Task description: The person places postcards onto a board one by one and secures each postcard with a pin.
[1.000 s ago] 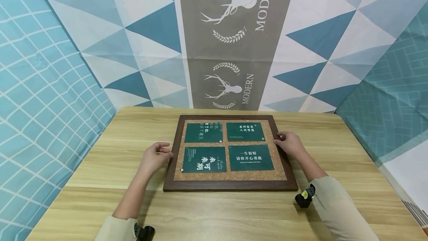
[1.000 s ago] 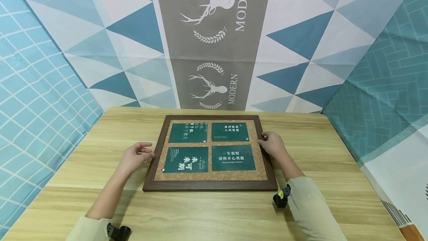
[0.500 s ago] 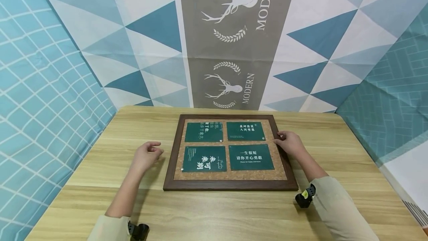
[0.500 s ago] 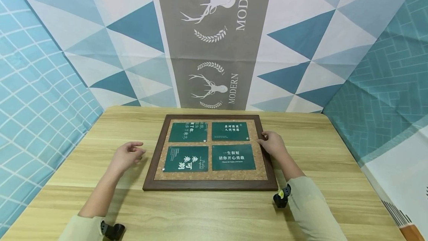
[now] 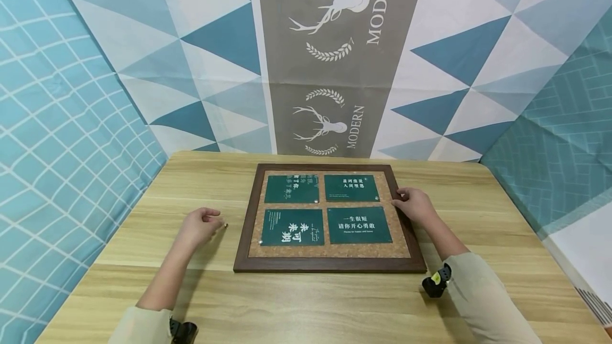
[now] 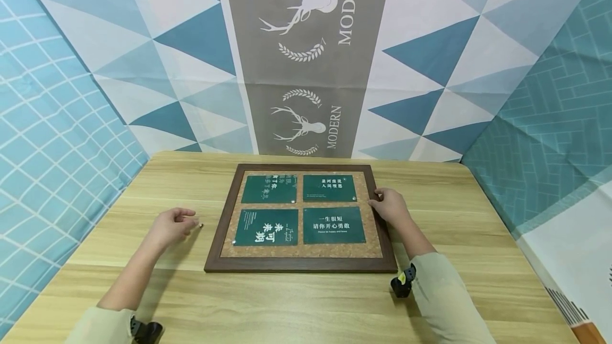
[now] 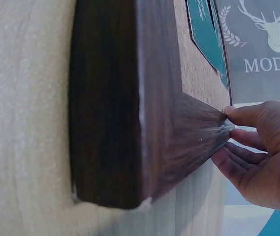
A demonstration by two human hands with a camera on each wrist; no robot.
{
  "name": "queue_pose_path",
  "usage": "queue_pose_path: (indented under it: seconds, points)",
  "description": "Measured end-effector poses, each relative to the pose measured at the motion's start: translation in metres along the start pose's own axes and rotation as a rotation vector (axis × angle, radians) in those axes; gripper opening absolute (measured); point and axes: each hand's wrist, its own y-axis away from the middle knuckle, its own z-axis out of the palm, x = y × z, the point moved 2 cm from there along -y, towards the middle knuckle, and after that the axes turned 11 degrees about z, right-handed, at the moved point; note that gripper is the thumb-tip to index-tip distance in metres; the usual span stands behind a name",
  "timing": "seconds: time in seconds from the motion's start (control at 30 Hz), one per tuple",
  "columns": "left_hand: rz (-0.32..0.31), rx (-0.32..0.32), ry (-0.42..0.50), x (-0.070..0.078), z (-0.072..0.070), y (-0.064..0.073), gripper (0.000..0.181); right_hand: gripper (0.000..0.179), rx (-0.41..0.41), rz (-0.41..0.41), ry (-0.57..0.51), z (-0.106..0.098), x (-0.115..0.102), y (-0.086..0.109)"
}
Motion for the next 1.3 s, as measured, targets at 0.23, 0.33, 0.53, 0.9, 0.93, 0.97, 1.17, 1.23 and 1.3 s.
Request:
queue_pose_path:
  seconds: [0.23,0.33,0.53,0.9,0.93,0.97,1.17,1.23,1.3]
  points:
    - [0.006,-0.018,-0.057,-0.004,-0.001,-0.001,0.037,0.045,-0.007,0.007,-0.012,0.0,0.001,-0.001]
    - [0.006,-0.033,-0.049,-0.005,0.0,-0.001,0.036,0.045,-0.007,0.002,-0.018,0.0,0.001,-0.001]
    - [0.02,-0.041,-0.085,-0.003,0.003,-0.002,0.035,0.045,0.001,-0.003,-0.025,0.002,0.003,-0.001]
    - [0.052,-0.043,-0.135,-0.002,0.009,-0.004,0.024,0.044,0.012,0.009,-0.021,0.001,0.001,-0.001]
    - [0.054,-0.04,-0.14,-0.002,0.01,-0.004,0.022,0.044,0.012,0.01,-0.021,0.001,0.001,-0.001]
    - [0.056,-0.036,-0.147,-0.002,0.01,-0.005,0.021,0.044,0.012,0.01,-0.021,0.001,0.001,-0.001]
    - [0.083,-0.026,-0.177,0.0,0.011,-0.005,0.014,0.045,0.007,0.005,-0.019,0.001,0.001,0.0]
    - [0.092,-0.024,-0.182,0.0,0.011,-0.005,0.014,0.045,0.002,0.004,-0.02,0.0,0.001,0.0]
    - [0.093,-0.023,-0.184,0.0,0.011,-0.005,0.014,0.045,-0.001,0.005,-0.019,0.0,0.0,0.0]
